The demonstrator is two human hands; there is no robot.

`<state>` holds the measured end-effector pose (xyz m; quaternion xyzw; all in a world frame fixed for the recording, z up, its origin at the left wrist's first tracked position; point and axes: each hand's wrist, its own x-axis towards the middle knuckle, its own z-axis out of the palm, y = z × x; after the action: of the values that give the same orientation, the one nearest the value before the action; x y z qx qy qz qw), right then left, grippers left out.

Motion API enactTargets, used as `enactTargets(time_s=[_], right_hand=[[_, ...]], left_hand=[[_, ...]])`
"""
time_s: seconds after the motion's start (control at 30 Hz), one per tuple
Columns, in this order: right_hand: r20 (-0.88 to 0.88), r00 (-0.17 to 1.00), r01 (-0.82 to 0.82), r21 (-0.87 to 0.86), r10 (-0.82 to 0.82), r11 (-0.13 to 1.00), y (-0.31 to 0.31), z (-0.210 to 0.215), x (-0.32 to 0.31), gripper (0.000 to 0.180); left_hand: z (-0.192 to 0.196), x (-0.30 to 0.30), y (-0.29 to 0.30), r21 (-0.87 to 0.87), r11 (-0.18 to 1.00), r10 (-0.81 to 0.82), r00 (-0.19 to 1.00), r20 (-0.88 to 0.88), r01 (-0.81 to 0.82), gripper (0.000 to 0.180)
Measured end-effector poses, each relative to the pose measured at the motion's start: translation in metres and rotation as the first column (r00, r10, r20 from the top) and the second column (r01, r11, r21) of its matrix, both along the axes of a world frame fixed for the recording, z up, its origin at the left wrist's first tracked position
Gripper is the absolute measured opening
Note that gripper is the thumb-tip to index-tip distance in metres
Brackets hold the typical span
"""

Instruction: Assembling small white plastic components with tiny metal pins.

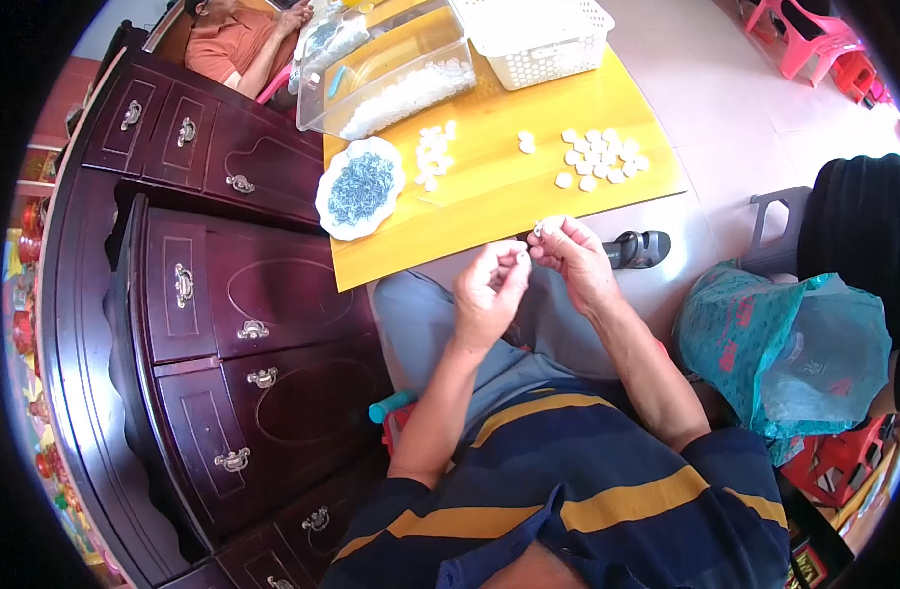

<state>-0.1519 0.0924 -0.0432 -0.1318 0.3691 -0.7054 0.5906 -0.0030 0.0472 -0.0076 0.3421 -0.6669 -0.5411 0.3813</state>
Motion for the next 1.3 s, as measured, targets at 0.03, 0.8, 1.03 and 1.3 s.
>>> enactTargets(time_s=[0.03,0.8,1.03,1.3], right_hand=[[-0.049,0.999,-0.018,0.005,0.018,1.0,0.0,0.001,-0.002,0.01],[-0.28,0.942,-0.207,-0.043,0.187,0.977,0.003,0.008,0.0,0.015],[-0.201,0.958,-0.211,-0.013,0.204,0.977,0.003,0.007,0.001,0.015],[-0.136,0.969,-0.212,-0.021,0.207,0.977,0.003,0.007,-0.001,0.013]], left_hand=[[0.004,0.003,-0.003,-0.018,1.0,-0.007,1.0,0.004,0.007,0.016],[0.022,0.049,-0.008,0.01,0.998,0.065,0.994,-0.093,-0.065,0.008],[0.02,0.052,-0.004,0.237,0.968,-0.019,0.964,-0.266,0.085,0.019],[0.012,0.05,-0.003,0.347,0.925,-0.034,0.943,-0.33,0.155,0.016]])
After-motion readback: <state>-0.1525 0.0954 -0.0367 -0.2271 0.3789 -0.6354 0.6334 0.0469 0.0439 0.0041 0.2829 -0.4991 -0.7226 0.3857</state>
